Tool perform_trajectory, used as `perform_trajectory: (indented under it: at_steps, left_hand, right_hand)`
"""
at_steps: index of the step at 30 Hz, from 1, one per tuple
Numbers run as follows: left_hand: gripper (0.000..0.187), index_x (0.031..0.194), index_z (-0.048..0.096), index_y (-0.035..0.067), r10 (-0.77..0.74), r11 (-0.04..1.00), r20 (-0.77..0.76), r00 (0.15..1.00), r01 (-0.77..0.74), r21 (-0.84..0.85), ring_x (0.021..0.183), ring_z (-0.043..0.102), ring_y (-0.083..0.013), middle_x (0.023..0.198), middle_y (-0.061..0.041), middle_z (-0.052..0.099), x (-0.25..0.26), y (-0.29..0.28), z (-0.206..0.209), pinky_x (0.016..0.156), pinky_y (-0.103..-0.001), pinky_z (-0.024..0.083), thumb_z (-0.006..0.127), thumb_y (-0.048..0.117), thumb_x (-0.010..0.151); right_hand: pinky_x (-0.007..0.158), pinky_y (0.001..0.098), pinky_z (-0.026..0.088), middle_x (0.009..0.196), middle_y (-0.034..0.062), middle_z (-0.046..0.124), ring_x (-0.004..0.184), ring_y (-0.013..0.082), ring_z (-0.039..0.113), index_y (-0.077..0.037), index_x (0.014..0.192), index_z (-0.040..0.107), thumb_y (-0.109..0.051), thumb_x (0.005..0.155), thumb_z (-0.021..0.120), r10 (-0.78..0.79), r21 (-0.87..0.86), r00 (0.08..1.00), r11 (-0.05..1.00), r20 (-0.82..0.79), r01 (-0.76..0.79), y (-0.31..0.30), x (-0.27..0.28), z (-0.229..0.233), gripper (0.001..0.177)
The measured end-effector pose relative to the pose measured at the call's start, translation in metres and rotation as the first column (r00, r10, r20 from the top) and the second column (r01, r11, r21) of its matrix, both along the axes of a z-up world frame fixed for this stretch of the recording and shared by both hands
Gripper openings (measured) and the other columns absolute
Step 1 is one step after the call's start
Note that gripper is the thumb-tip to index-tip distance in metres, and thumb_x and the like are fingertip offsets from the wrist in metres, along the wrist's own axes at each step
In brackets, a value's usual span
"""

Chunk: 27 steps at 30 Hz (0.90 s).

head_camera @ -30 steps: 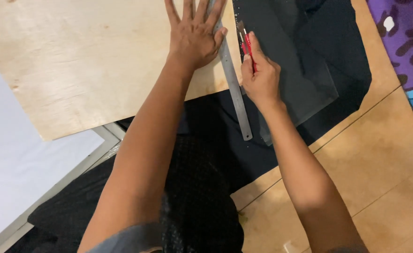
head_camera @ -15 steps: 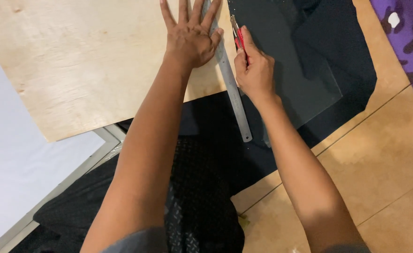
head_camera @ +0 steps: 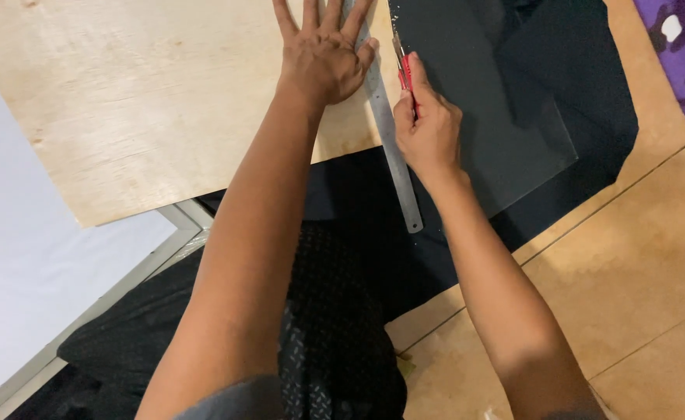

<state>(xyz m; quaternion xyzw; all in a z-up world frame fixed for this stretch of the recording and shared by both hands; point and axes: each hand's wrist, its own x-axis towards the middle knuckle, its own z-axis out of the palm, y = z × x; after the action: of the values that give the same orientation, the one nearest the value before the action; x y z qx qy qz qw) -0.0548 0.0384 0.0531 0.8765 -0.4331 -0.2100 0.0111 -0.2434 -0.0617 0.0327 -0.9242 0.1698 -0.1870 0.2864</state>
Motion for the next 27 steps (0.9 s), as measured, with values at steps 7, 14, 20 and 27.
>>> perform_trajectory:
  at_steps: [7, 14, 20, 27]
  left_hand:
    - [0.064, 0.167, 0.015, 0.031, 0.002, 1.000, -0.016, 1.000, -0.002, 0.005, 0.158, 0.013, -0.0394, 0.174, -0.008, 0.015, 0.001, -0.002, -0.006, 0.116, -0.073, 0.001, 0.014, 0.057, 0.108]
    - [0.061, 0.165, 0.019, 0.031, -0.014, 0.998, 0.050, 0.999, 0.017, -0.060, 0.153, 0.026, -0.0403, 0.171, -0.010, 0.024, 0.000, 0.001, -0.016, 0.112, -0.073, 0.011, 0.018, 0.056, 0.110]
    - [0.058, 0.159, 0.034, 0.026, -0.031, 0.991, 0.124, 0.992, 0.047, -0.125, 0.142, 0.040, -0.0410, 0.158, -0.014, 0.045, -0.001, 0.001, -0.033, 0.104, -0.069, 0.021, 0.024, 0.055, 0.111]
    - [0.057, 0.162, 0.025, 0.032, 0.049, 0.997, 0.064, 0.997, -0.045, -0.057, 0.150, 0.030, -0.0410, 0.167, -0.010, 0.032, -0.004, -0.001, -0.015, 0.110, -0.076, 0.013, 0.022, 0.054, 0.110]
  right_hand:
    - [0.077, 0.0416, 0.061, 0.115, 0.0217, 0.079, 0.081, 0.0336, 0.077, -0.005, 0.152, 0.049, -0.011, 0.107, 0.055, -0.018, -0.002, 1.000, 1.000, -0.020, 0.018, 0.002, -0.002, 0.001, 0.045]
    - [0.063, 0.0407, 0.053, 0.083, 0.0171, 0.073, 0.060, 0.0274, 0.062, -0.007, 0.154, 0.049, -0.011, 0.109, 0.056, -0.028, -0.013, 0.999, 1.000, -0.022, 0.028, 0.002, -0.001, -0.005, 0.045]
    - [0.055, 0.0437, 0.053, 0.087, 0.0248, 0.073, 0.069, 0.0384, 0.071, -0.005, 0.155, 0.044, -0.016, 0.110, 0.055, -0.025, 0.108, 0.950, 0.992, -0.311, 0.061, 0.005, 0.015, 0.038, 0.048]
    - [0.067, 0.0535, 0.052, 0.093, 0.0304, 0.074, 0.065, 0.0468, 0.066, 0.001, 0.152, 0.049, -0.012, 0.104, 0.050, 0.045, 0.001, 0.957, 0.999, -0.286, -0.047, -0.005, 0.011, 0.028, 0.050]
